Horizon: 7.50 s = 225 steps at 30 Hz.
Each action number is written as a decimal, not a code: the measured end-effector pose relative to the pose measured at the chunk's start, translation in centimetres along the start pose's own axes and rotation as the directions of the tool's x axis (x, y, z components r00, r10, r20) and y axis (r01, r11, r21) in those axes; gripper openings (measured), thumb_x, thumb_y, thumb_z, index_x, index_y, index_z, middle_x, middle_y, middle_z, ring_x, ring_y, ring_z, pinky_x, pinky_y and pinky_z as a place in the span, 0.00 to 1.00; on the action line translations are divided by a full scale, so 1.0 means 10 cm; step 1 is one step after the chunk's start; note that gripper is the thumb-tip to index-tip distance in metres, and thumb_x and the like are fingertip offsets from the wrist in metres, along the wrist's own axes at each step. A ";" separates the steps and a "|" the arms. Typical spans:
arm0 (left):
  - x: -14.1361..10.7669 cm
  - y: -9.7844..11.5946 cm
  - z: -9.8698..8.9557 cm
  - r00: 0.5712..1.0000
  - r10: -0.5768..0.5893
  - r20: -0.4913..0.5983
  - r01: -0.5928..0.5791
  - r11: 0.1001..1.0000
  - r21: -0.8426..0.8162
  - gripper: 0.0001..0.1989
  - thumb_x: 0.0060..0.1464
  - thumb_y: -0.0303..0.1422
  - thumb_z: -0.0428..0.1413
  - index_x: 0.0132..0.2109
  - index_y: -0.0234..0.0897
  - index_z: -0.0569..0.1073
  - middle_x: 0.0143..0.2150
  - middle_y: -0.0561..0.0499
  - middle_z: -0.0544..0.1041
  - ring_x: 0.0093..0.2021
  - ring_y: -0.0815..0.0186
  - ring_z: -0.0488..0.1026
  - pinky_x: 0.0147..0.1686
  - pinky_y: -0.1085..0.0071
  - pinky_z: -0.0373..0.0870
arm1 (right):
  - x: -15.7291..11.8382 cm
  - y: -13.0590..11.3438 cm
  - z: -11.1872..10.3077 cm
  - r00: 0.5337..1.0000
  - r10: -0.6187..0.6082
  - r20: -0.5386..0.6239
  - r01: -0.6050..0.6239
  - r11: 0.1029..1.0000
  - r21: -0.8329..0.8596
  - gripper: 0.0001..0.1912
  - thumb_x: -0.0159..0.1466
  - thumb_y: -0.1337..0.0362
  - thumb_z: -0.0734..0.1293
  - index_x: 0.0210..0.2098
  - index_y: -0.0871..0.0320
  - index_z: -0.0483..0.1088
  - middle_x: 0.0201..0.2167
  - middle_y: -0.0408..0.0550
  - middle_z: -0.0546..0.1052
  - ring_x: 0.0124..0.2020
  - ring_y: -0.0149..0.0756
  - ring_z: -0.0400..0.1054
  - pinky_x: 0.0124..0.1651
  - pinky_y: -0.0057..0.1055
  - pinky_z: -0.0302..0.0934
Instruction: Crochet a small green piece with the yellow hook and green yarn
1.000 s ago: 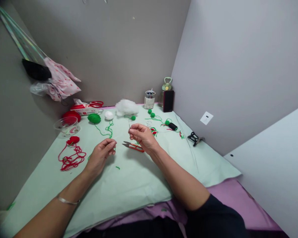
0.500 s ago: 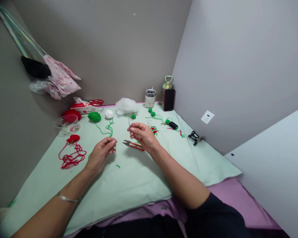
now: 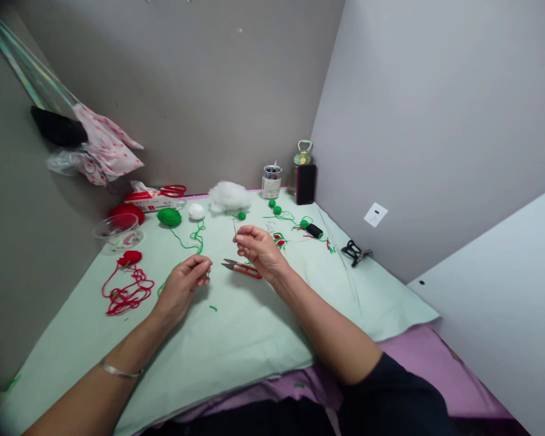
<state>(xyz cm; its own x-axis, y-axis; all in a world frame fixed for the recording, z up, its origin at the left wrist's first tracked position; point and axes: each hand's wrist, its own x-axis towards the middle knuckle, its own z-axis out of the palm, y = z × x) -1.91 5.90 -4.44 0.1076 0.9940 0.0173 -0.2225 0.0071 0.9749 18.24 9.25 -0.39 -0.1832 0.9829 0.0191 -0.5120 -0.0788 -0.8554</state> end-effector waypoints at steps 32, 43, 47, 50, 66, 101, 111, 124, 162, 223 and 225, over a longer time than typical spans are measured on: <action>0.01 0.01 0.00 1.000 -0.004 -0.007 0.004 1.000 0.009 0.13 0.51 0.41 0.67 0.35 0.36 0.77 0.30 0.56 0.71 0.25 0.74 0.62 0.30 0.75 0.65 | 0.03 0.02 -0.05 1.000 0.004 -0.016 -0.004 1.000 -0.020 0.19 0.48 0.62 0.82 0.33 0.57 0.73 0.26 0.38 0.73 0.24 0.23 0.61 0.26 0.22 0.59; -0.01 0.05 0.02 1.000 -0.007 -0.007 0.007 1.000 0.018 0.14 0.50 0.42 0.67 0.34 0.36 0.77 0.31 0.55 0.72 0.25 0.73 0.63 0.30 0.73 0.65 | 0.03 0.03 -0.05 1.000 0.012 -0.006 -0.012 1.000 -0.008 0.18 0.48 0.63 0.82 0.34 0.57 0.74 0.30 0.41 0.77 0.25 0.23 0.62 0.27 0.22 0.61; -0.01 0.06 0.02 1.000 -0.007 0.000 0.007 1.000 0.018 0.13 0.50 0.41 0.67 0.35 0.35 0.77 0.31 0.55 0.72 0.25 0.73 0.64 0.30 0.74 0.65 | 0.02 0.03 -0.05 1.000 0.011 0.005 -0.011 1.000 -0.003 0.17 0.49 0.63 0.82 0.35 0.57 0.74 0.29 0.40 0.77 0.25 0.23 0.62 0.27 0.21 0.61; -0.01 0.04 0.01 1.000 0.001 0.006 -0.002 1.000 0.012 0.13 0.51 0.41 0.66 0.35 0.35 0.77 0.31 0.55 0.72 0.25 0.74 0.63 0.31 0.74 0.65 | 0.01 0.02 -0.04 1.000 0.007 0.012 -0.007 1.000 -0.006 0.17 0.49 0.63 0.81 0.35 0.57 0.74 0.29 0.40 0.77 0.24 0.22 0.62 0.27 0.21 0.61; -0.01 0.04 0.02 1.000 0.000 0.019 0.000 1.000 0.008 0.13 0.51 0.41 0.66 0.35 0.36 0.77 0.31 0.55 0.72 0.25 0.73 0.62 0.30 0.73 0.66 | 0.01 0.00 -0.05 0.999 0.021 0.038 -0.019 0.999 -0.038 0.20 0.51 0.62 0.81 0.42 0.57 0.77 0.30 0.40 0.77 0.25 0.23 0.62 0.28 0.23 0.62; -0.05 0.05 0.02 0.960 -0.157 0.230 0.139 0.986 0.094 0.23 0.51 0.52 0.65 0.29 0.35 0.77 0.21 0.56 0.64 0.20 0.73 0.57 0.20 0.74 0.53 | -0.12 0.27 0.12 0.979 0.026 0.203 0.055 0.923 -0.382 0.17 0.60 0.50 0.73 0.34 0.56 0.68 0.21 0.36 0.72 0.16 0.22 0.57 0.21 0.24 0.49; -0.02 0.02 0.05 1.000 -0.017 -0.010 0.017 1.000 -0.021 0.21 0.57 0.49 0.59 0.46 0.34 0.77 0.26 0.58 0.68 0.20 0.76 0.55 0.25 0.76 0.63 | -0.22 0.47 0.23 0.958 -0.019 0.287 0.158 0.869 -0.469 0.14 0.60 0.54 0.74 0.33 0.57 0.72 0.26 0.43 0.78 0.26 0.30 0.71 0.31 0.29 0.66; -0.15 -0.02 0.08 0.978 0.194 0.074 -0.206 0.859 0.468 0.22 0.66 0.34 0.50 0.63 0.36 0.73 0.27 0.55 0.71 0.28 0.68 0.67 0.33 0.71 0.66 | -0.21 0.36 0.19 0.969 -0.058 0.238 0.191 0.788 -0.586 0.12 0.64 0.55 0.67 0.39 0.58 0.74 0.20 0.38 0.70 0.21 0.27 0.62 0.25 0.25 0.59; -0.15 -0.06 0.05 0.967 0.201 0.158 -0.256 0.776 0.577 0.25 0.69 0.37 0.46 0.68 0.33 0.67 0.29 0.54 0.71 0.29 0.67 0.67 0.34 0.71 0.67 | -0.21 0.39 0.18 0.961 -0.127 0.244 0.267 0.651 -0.711 0.09 0.64 0.59 0.66 0.35 0.58 0.74 0.20 0.39 0.71 0.21 0.27 0.63 0.27 0.25 0.57; -0.10 -0.06 0.03 0.953 0.211 0.220 -0.298 0.795 0.529 0.19 0.68 0.34 0.47 0.59 0.35 0.75 0.48 0.43 0.77 0.44 0.60 0.75 0.51 0.60 0.73 | -0.12 0.41 0.10 0.956 -0.137 0.259 0.292 0.519 -0.803 0.09 0.65 0.63 0.65 0.37 0.58 0.77 0.22 0.39 0.71 0.23 0.28 0.60 0.30 0.26 0.53; -0.10 -0.06 0.03 0.959 0.175 0.223 -0.265 0.829 0.492 0.21 0.69 0.38 0.46 0.60 0.33 0.75 0.37 0.46 0.78 0.37 0.61 0.76 0.45 0.63 0.75 | -0.14 0.41 0.11 0.952 -0.175 0.251 0.305 0.470 -0.828 0.08 0.64 0.64 0.65 0.37 0.58 0.77 0.21 0.38 0.70 0.23 0.28 0.58 0.31 0.26 0.51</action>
<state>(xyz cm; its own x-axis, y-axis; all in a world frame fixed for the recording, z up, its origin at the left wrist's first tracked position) -1.62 4.87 -4.99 0.2800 0.9304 0.2367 0.2633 -0.3115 0.9130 15.48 7.40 -3.40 -0.2958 0.9077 0.2977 0.3984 0.4004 -0.8252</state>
